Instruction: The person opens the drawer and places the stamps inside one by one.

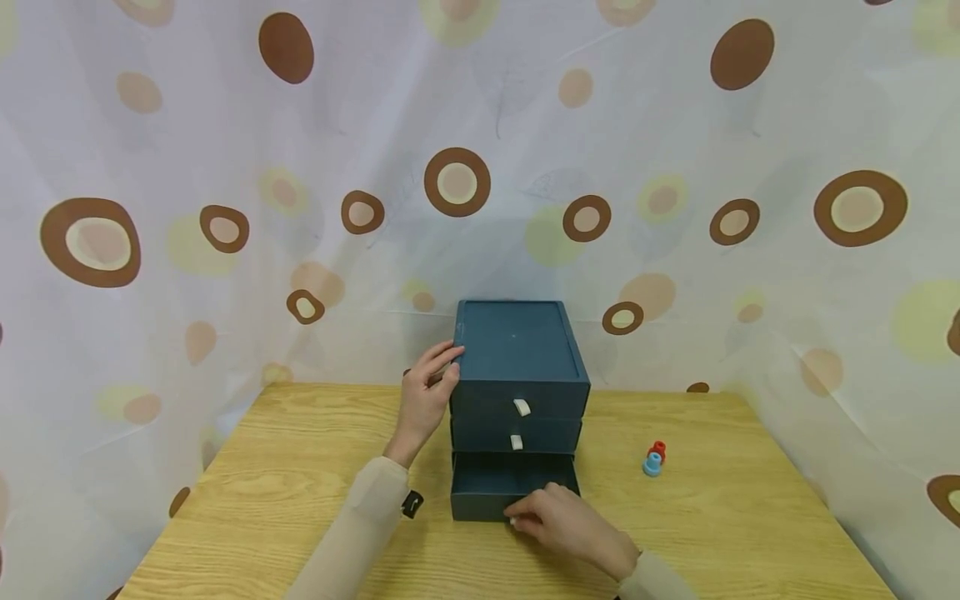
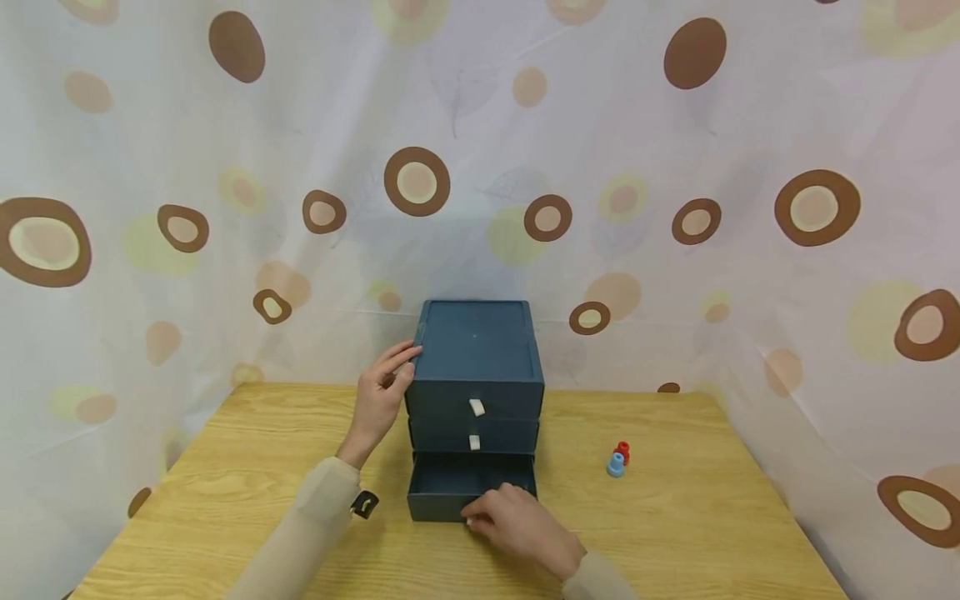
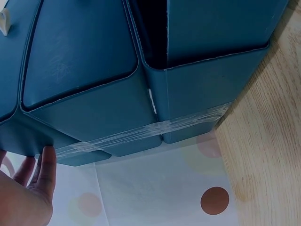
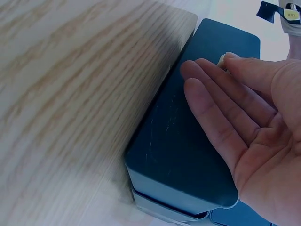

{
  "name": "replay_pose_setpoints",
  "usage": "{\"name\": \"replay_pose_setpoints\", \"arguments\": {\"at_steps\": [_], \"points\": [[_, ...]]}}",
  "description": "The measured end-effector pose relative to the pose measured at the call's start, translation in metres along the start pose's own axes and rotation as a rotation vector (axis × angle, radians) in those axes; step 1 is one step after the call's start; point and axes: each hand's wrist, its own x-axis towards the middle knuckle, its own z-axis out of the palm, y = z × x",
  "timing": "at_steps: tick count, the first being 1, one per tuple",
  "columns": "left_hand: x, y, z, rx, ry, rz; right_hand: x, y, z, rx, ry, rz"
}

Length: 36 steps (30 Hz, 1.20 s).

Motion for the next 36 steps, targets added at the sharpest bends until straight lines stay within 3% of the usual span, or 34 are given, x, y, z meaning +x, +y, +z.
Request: {"name": "replay_pose_setpoints", "arguments": {"at_steps": [10,18,28,36], "points": [[-0.001,0.000,0.001,-0.002,0.007,-0.003,-0.003,-0.001,0.000,0.006,-0.006,0.004],[-0.001,0.000,0.001,-0.001,0.010,-0.006,-0.008,-0.003,-0.006,0.106,0.012,0.029],[-0.002,-0.002,0.001,0.008,0.011,-0.005,-0.013,0.001,-0.023,0.217,0.156,0.030],[-0.003,-0.001,0.002,0.000,0.024,0.001,-0.016,0.011,-0.029,0.119,0.325,0.060]]}}
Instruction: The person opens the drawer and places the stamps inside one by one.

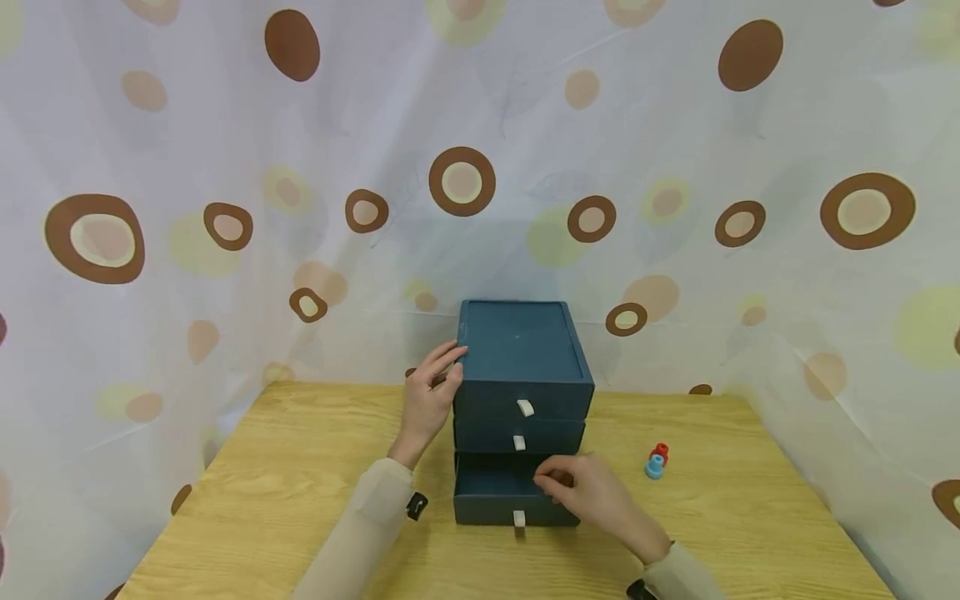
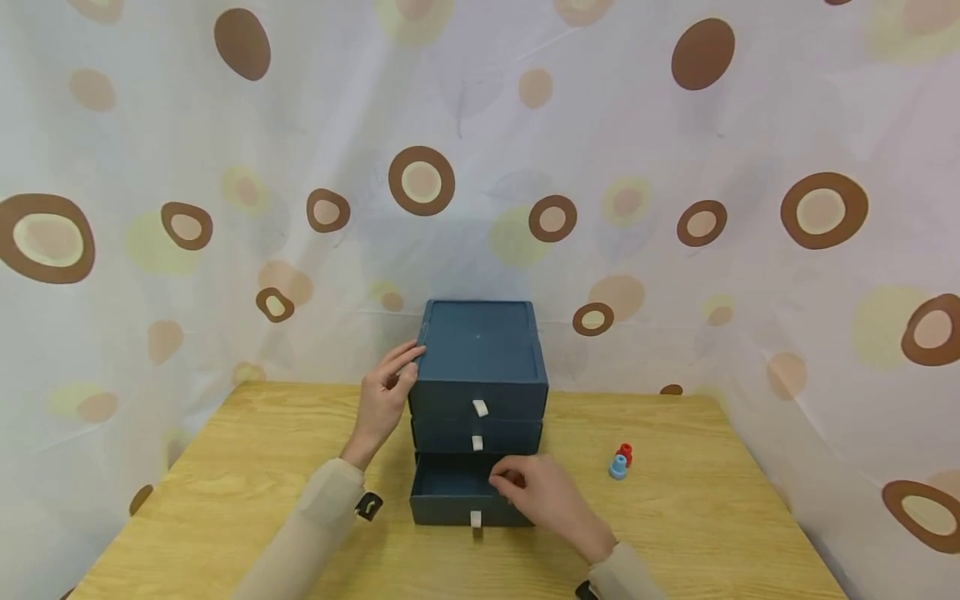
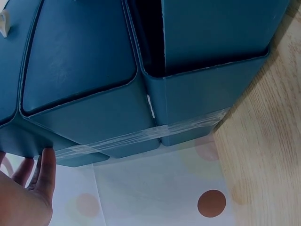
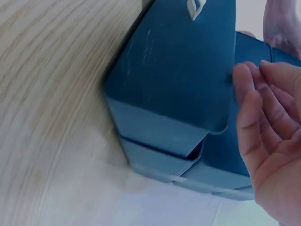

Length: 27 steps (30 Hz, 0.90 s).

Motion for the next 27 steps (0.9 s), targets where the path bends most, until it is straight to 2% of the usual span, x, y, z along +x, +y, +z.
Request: {"name": "replay_pose_setpoints", "arguments": {"at_steps": [10,21,27], "points": [[0.002,0.001,0.001,-0.011,0.000,0.004,-0.001,0.021,-0.011,-0.048,0.197,0.013],[0.005,0.001,0.000,-0.005,0.013,0.004,-0.005,0.044,-0.027,-0.045,0.407,0.141],[0.004,0.002,-0.001,0.011,0.013,-0.009,-0.012,0.060,-0.031,-0.037,0.467,0.191]]}}
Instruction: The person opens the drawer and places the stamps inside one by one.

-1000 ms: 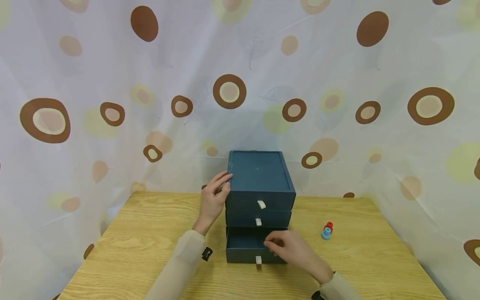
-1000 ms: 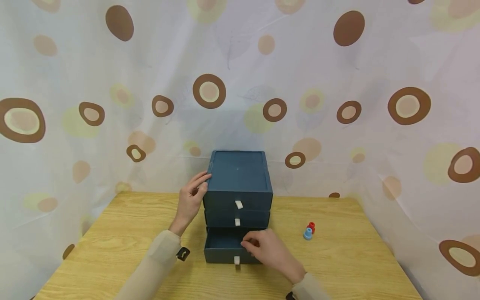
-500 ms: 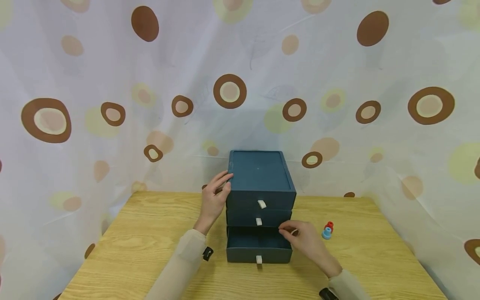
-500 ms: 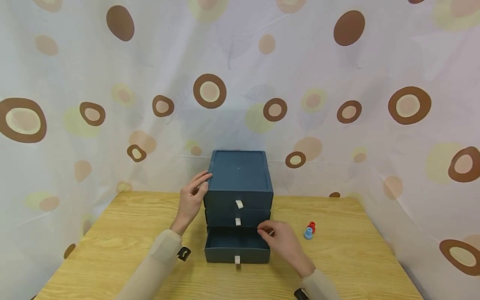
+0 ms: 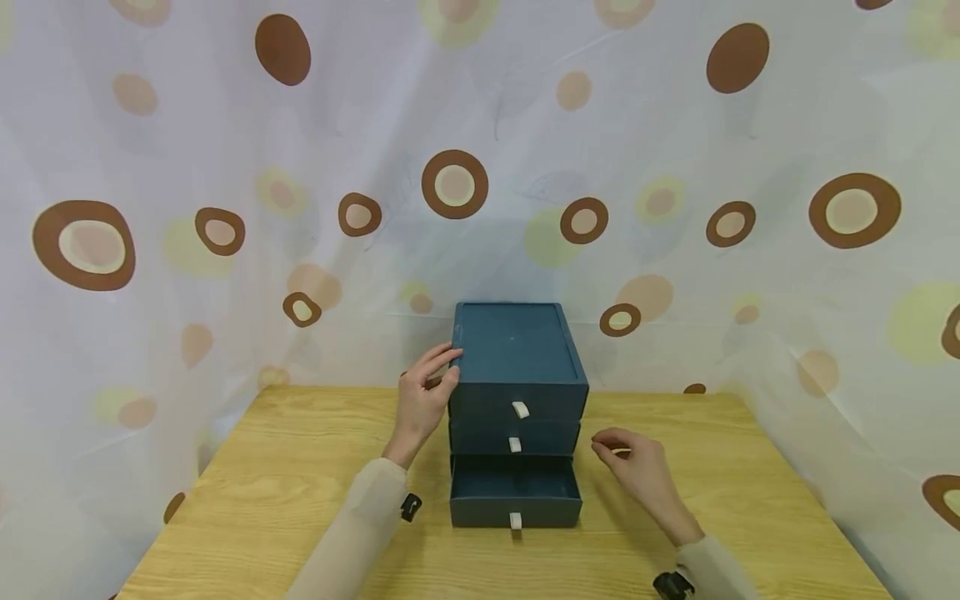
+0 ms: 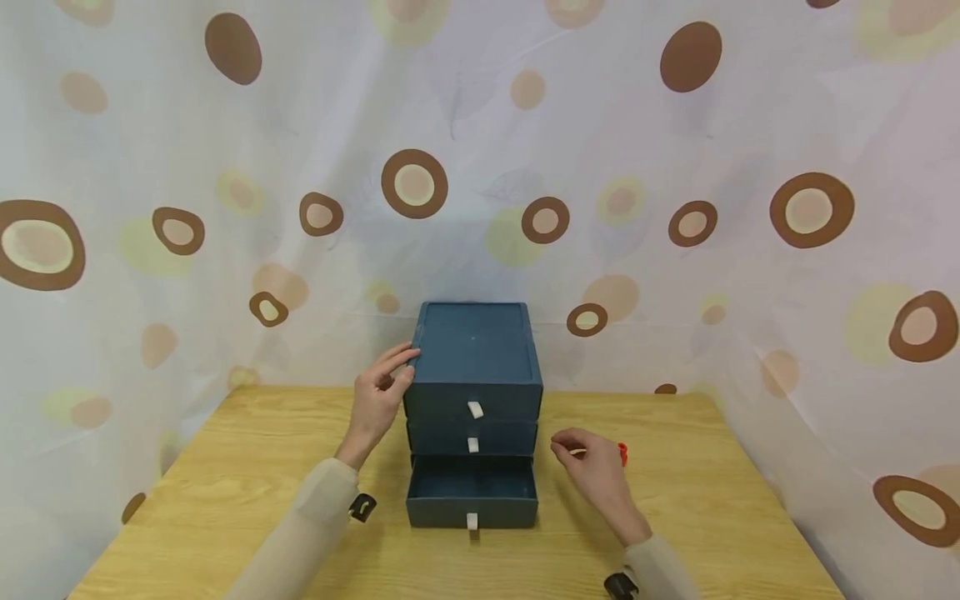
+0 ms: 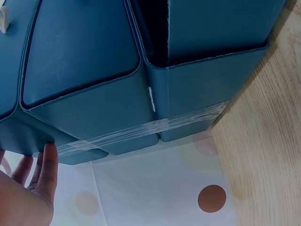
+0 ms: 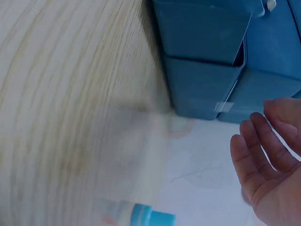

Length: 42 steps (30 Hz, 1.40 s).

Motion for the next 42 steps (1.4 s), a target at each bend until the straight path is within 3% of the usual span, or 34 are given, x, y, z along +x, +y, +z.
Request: {"name": "replay_pose_setpoints", "arguments": {"at_steps": [9,16,25,42], "points": [[0.000,0.000,-0.001,-0.002,-0.006,-0.002,0.002,0.029,-0.014,0.007,0.022,0.102],[-0.001,-0.002,0.000,-0.005,-0.009,0.000,-0.003,0.046,-0.033,0.099,-0.039,0.246],[-0.001,-0.002,0.001,-0.020,0.004,-0.006,-0.003,0.062,-0.047,0.101,-0.076,0.334],[-0.002,-0.001,0.001,-0.011,-0.001,-0.003,-0.006,0.072,-0.047,0.145,-0.229,0.436]]}}
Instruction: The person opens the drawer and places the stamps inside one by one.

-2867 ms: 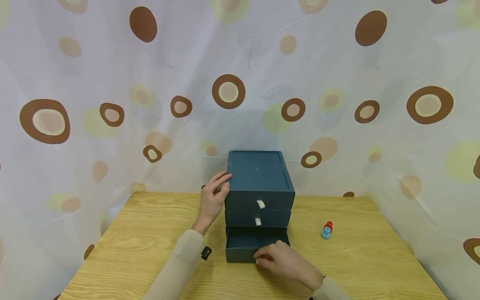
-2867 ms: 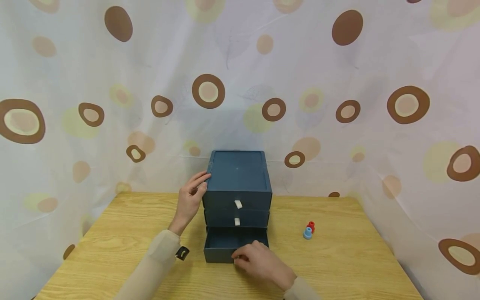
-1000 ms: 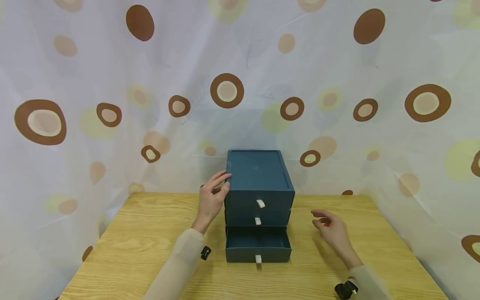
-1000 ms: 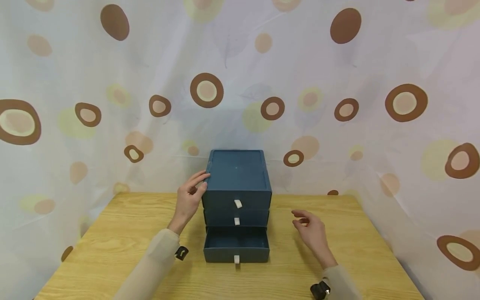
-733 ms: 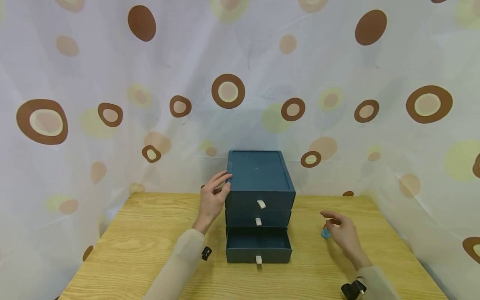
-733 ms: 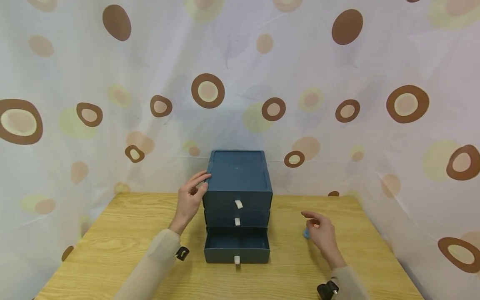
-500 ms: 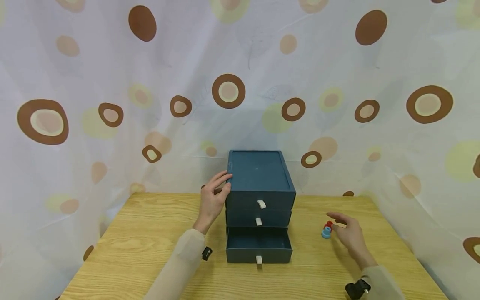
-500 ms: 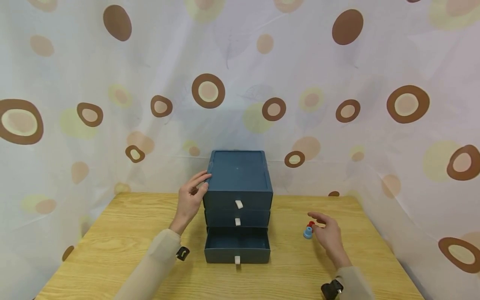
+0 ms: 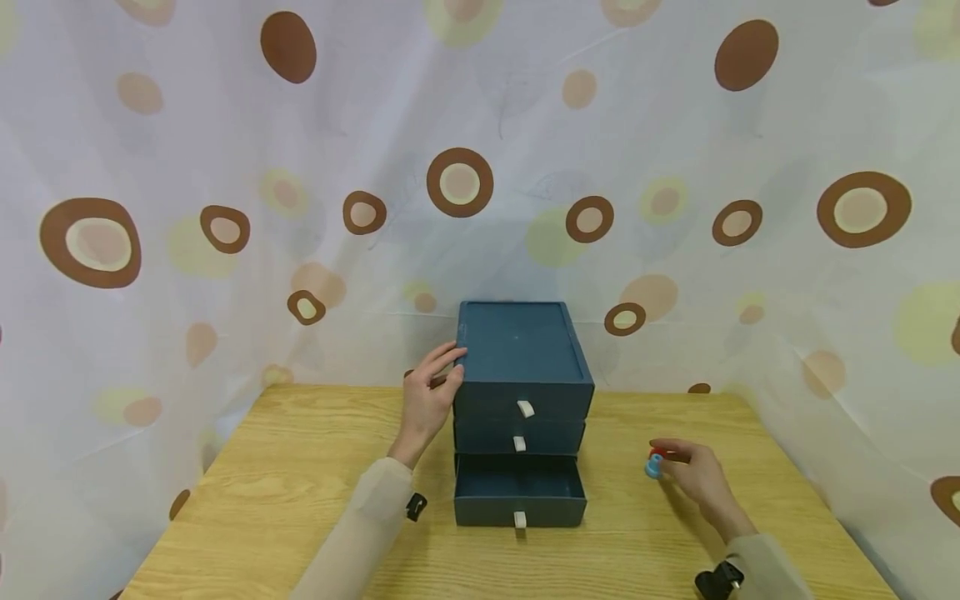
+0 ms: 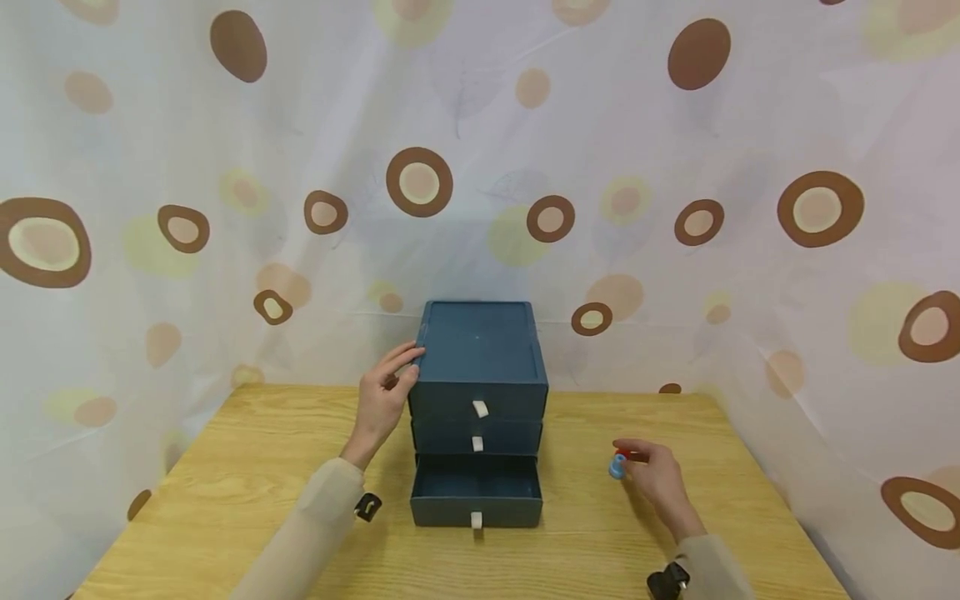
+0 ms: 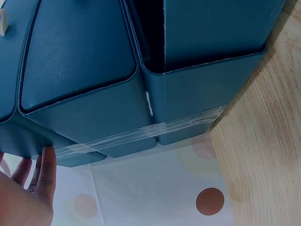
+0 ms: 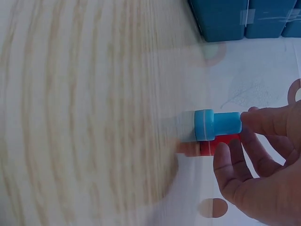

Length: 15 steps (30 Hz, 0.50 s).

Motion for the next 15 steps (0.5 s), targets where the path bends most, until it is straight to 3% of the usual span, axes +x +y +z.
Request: {"name": "replay_pose_setpoints", "arguments": {"at_steps": [15], "points": [[-0.0002,0.0003,-0.0013,-0.001,-0.010,-0.007,0.0035,0.0060,0.0042,0.011,-0.040,-0.006]]}}
